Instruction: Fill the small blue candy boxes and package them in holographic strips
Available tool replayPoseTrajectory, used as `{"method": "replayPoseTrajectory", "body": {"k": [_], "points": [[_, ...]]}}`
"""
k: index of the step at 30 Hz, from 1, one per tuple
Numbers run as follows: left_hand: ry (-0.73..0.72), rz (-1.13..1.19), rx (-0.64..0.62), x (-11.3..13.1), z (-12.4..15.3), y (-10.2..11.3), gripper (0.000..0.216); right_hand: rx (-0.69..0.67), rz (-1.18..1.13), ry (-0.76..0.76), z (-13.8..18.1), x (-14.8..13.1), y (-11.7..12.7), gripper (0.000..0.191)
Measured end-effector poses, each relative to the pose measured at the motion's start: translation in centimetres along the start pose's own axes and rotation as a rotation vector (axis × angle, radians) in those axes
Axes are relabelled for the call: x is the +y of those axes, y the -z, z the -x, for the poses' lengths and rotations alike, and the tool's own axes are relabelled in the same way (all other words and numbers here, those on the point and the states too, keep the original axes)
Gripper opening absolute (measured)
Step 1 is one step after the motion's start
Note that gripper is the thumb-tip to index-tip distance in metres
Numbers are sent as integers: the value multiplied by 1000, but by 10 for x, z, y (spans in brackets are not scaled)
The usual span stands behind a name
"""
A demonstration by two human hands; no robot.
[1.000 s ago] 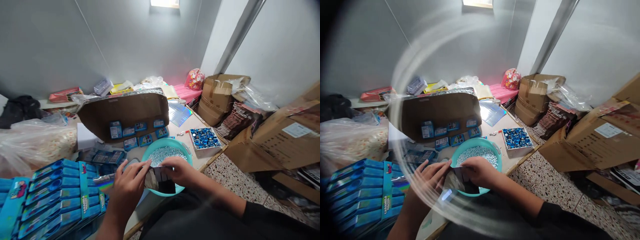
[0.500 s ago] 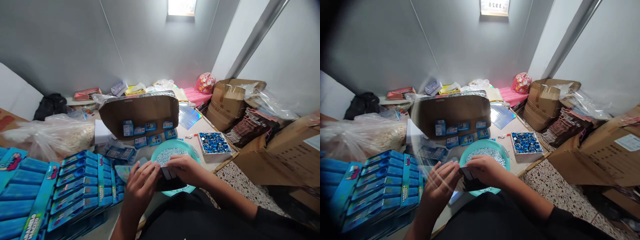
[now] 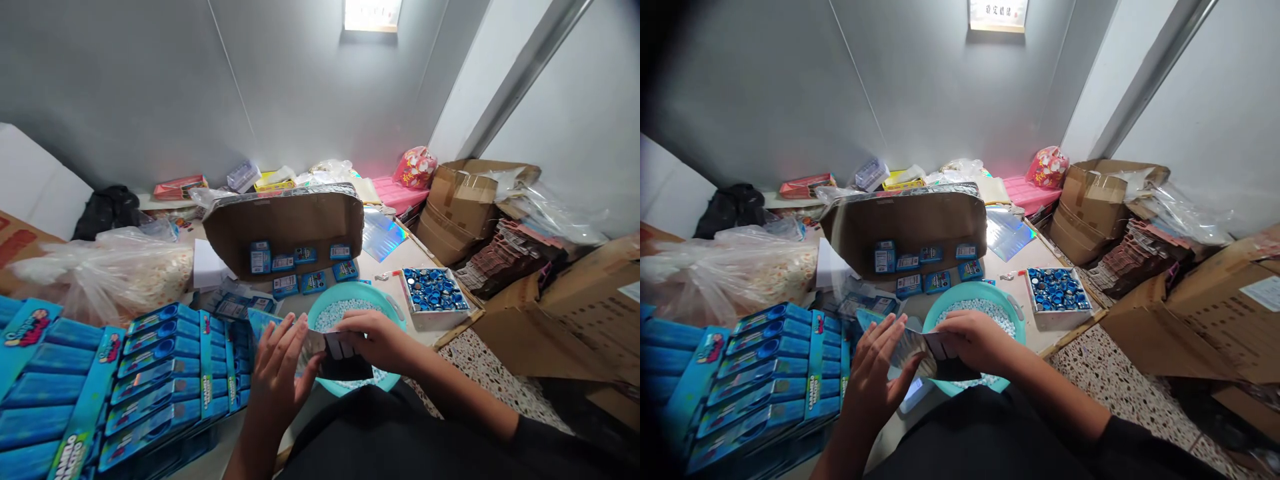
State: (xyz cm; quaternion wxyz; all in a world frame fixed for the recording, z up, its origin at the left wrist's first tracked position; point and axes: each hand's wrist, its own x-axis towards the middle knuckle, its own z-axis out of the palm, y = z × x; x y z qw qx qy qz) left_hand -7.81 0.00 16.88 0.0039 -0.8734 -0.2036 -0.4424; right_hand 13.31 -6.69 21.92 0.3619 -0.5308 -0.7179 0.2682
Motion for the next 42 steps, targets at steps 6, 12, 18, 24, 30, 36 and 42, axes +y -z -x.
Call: {"method": "replayPoseTrajectory", "body": {"k": [6, 12, 18, 24, 30, 36, 42], "points": [[-46, 22, -9, -3, 0, -2, 48, 25, -8, 9, 2, 2, -3, 24], [-93, 0, 21, -1, 2, -4, 46, 37, -43, 19, 4, 8, -1, 25], [-120, 135, 49, 12, 9, -9, 29, 76, -111, 25, 5, 8, 0, 19], [383, 556, 252, 18, 12, 25, 37, 214, -81, -140, 27, 26, 15, 21], [19, 97, -279, 10, -23, 30, 63, 7, -9, -76, 27, 13, 25, 20], [-66, -47, -351, 14, -29, 6, 60, 41, 67, -46, 19, 4, 23, 22], [-76, -65, -317, 9, -16, 2, 61, 104, 38, -32, 17, 9, 21, 23]]}}
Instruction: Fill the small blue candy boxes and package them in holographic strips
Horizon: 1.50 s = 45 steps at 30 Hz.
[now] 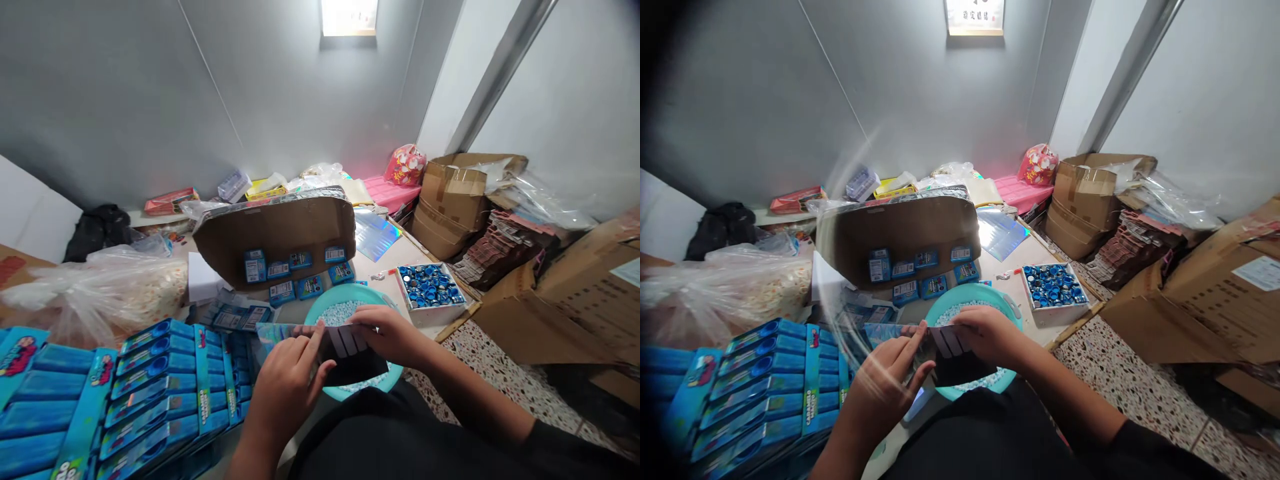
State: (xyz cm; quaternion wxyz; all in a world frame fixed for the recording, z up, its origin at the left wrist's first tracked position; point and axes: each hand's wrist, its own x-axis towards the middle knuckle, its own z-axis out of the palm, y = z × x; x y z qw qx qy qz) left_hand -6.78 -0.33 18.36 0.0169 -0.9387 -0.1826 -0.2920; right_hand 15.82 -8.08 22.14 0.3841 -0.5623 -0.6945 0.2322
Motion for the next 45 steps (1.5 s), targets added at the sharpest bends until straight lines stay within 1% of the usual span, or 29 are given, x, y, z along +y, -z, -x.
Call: {"method": "replayPoseTrajectory", "body": {"k": [3, 6, 8, 12, 16, 19, 21, 24, 25, 26, 28, 29, 30, 32, 34, 35, 36, 38, 40, 41, 42, 43, 45], "points": [[-1, -3, -10, 0, 2, -1, 60, 1, -17, -2, -1, 1, 0, 23], [-13, 15, -9, 2, 3, -2, 51, 39, -45, -14, -1, 2, 1, 22], [-15, 18, 13, 4, 4, -2, 47, 49, -54, -17, 0, 4, 1, 22], [-8, 21, 77, 8, 2, 4, 45, 19, -51, -11, 1, 3, 2, 21], [-29, 113, 61, 10, 5, 10, 23, 62, -52, -34, 1, 4, 5, 20], [47, 277, 83, 10, 22, 13, 13, 107, -31, -116, 8, 20, 11, 22], [192, 426, 127, 8, 38, 16, 12, 140, -36, -237, 18, 41, 14, 22], [542, 613, 200, 5, 62, 29, 22, 171, -33, -471, 41, 81, 16, 28], [666, 652, 236, 4, 69, 35, 25, 153, 3, -534, 48, 94, 16, 29], [786, 679, 272, 2, 75, 43, 26, 115, 71, -591, 54, 106, 15, 28], [1002, 707, 353, -3, 83, 59, 29, 1, 254, -658, 59, 122, 12, 24], [1106, 706, 385, -7, 87, 67, 33, -40, 354, -669, 57, 126, 9, 23], [1207, 699, 414, -12, 90, 75, 38, -50, 459, -662, 52, 125, 4, 24], [1378, 676, 474, -23, 95, 88, 48, 25, 612, -573, 32, 111, -10, 30], [1482, 668, 512, -36, 97, 98, 55, 118, 608, -376, 0, 82, -32, 36], [1505, 673, 525, -42, 96, 102, 57, 105, 497, -239, -18, 62, -46, 36], [1520, 682, 530, -47, 95, 105, 58, 58, 340, -109, -37, 41, -62, 37], [1544, 701, 539, -57, 91, 109, 59, -145, 3, 108, -73, -1, -96, 50], [1560, 722, 553, -66, 87, 111, 59, -288, -229, 172, -103, -34, -132, 68], [1566, 735, 552, -71, 86, 111, 58, -324, -311, 174, -116, -46, -149, 74], [1571, 743, 547, -76, 85, 111, 58, -321, -380, 165, -127, -53, -165, 73], [1572, 746, 541, -82, 85, 110, 58, -295, -436, 146, -136, -57, -180, 65], [1567, 727, 520, -93, 88, 108, 57, -210, -530, 96, -151, -57, -205, 42]]}}
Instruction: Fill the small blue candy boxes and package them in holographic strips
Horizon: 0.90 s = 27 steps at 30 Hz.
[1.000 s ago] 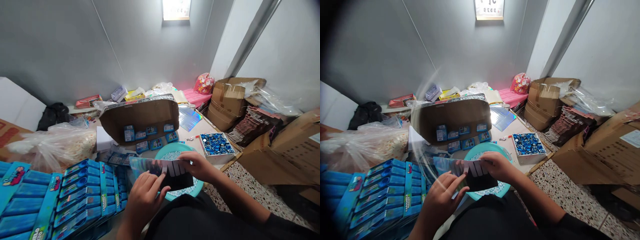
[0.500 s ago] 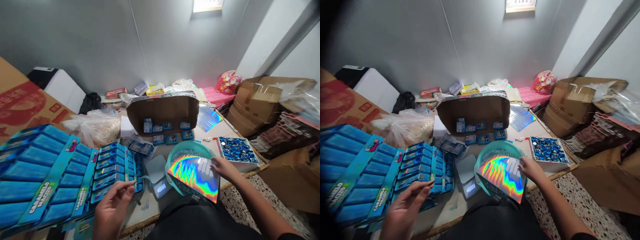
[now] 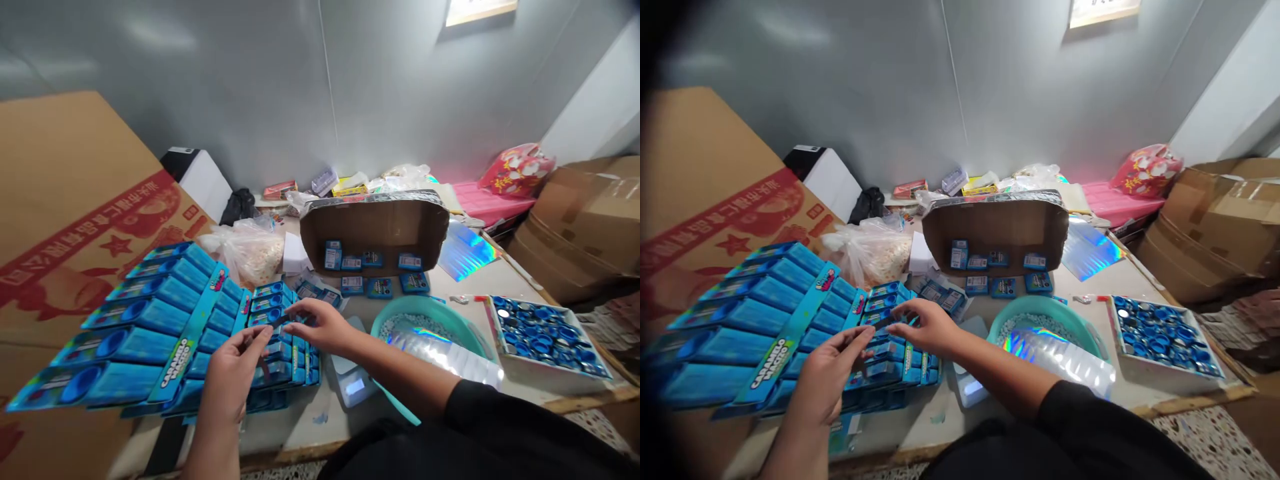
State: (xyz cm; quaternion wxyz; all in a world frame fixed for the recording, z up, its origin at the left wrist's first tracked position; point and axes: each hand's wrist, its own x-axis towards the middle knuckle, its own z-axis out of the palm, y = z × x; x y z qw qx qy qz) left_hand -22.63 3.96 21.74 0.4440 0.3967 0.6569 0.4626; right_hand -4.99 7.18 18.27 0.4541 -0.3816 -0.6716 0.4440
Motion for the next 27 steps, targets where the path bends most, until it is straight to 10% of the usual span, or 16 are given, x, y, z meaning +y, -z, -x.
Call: {"method": "replayPoseTrajectory", "body": {"k": [12, 21, 27], "points": [[-132, -859, 122, 14, -43, -8, 36, 97, -384, -285, -43, 67, -36, 54], [-37, -1019, 121, 3, -61, -11, 26, 27, -255, -183, -48, 70, -34, 28], [-11, -1035, 142, -6, -65, -16, 32, 57, -327, -406, -43, 95, -49, 35]]}}
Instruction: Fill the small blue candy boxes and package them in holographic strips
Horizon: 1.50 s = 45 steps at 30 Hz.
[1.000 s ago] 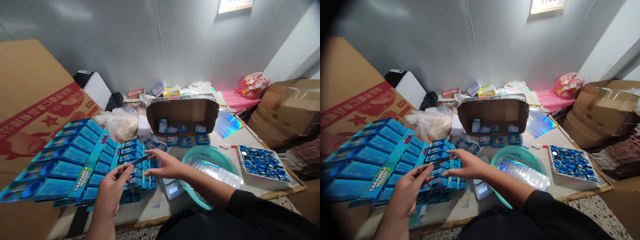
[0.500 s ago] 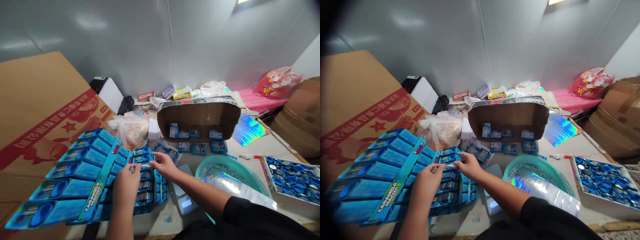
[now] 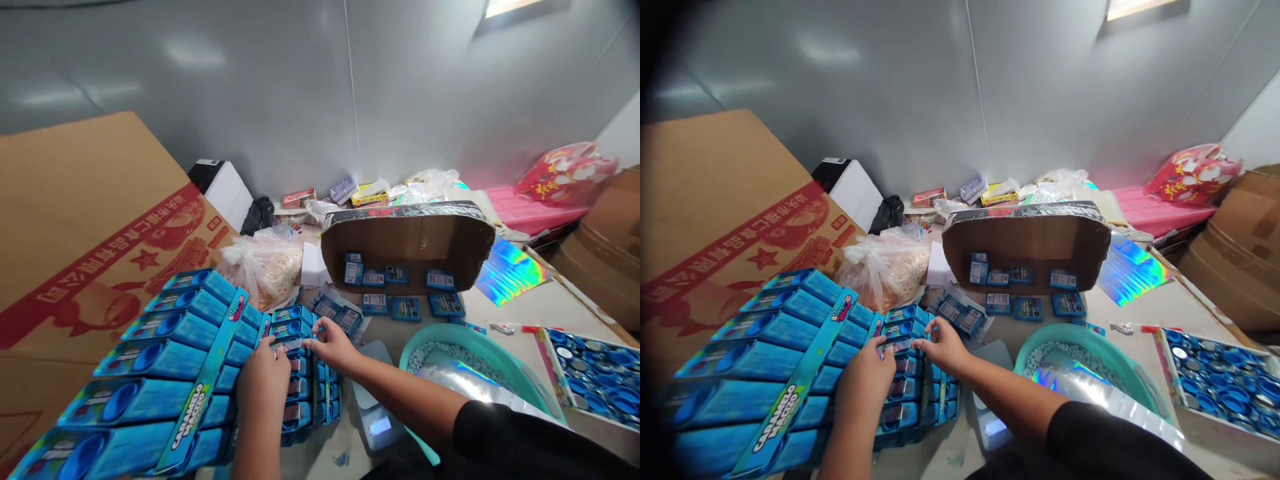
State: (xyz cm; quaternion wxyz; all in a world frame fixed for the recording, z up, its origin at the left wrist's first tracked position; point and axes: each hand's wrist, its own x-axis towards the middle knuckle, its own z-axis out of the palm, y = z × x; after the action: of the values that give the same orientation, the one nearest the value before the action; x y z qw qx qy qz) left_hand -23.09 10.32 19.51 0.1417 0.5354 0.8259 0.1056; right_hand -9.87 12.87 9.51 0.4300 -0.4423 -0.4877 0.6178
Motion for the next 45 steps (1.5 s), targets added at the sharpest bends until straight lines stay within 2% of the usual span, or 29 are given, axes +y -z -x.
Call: {"method": "replayPoseTrajectory", "body": {"k": [4, 6, 8, 10, 13, 14, 16, 20, 24, 28, 30, 34, 38, 41, 45], "points": [[9, 92, 70, -2, 5, -2, 48, 106, 71, -69, 10, 28, 4, 33], [-27, 298, 120, -7, 18, -1, 49, 158, 100, -38, 24, 28, 11, 30], [-73, 615, 119, -12, 36, -1, 57, 155, 155, 39, 43, 15, 20, 24], [-86, 963, 5, -16, 56, -2, 68, 44, 194, 135, 61, -9, 28, 22], [-4, 1328, -199, -13, 75, -5, 77, -214, 71, 152, 80, -45, 33, 38], [20, 1385, -218, -10, 77, -6, 77, -261, 7, 132, 82, -54, 33, 43], [32, 1429, -179, -3, 74, -8, 75, -268, -83, 109, 81, -66, 30, 49], [-30, 1407, -94, 7, 48, -11, 65, -136, -150, 131, 63, -73, 22, 43], [-111, 1259, -11, 10, 16, -11, 56, -24, -117, 115, 32, -72, 16, 33], [-224, 898, 197, 11, -4, -8, 49, 10, -81, 112, -2, -64, 13, 22], [-246, 658, 274, 12, -11, -8, 42, 22, -66, 132, -15, -56, 11, 24], [-241, 320, 280, 12, -26, -18, 33, 50, -87, 125, -31, -39, 5, 35], [-277, 300, 344, 10, -35, -31, 33, 51, -131, 60, -35, -25, -4, 46], [-277, 276, 349, 7, -38, -34, 22, 74, -128, -18, -37, -15, -7, 52], [-273, 245, 362, 4, -41, -33, 14, 204, 99, -140, -29, 2, 4, 54]]}}
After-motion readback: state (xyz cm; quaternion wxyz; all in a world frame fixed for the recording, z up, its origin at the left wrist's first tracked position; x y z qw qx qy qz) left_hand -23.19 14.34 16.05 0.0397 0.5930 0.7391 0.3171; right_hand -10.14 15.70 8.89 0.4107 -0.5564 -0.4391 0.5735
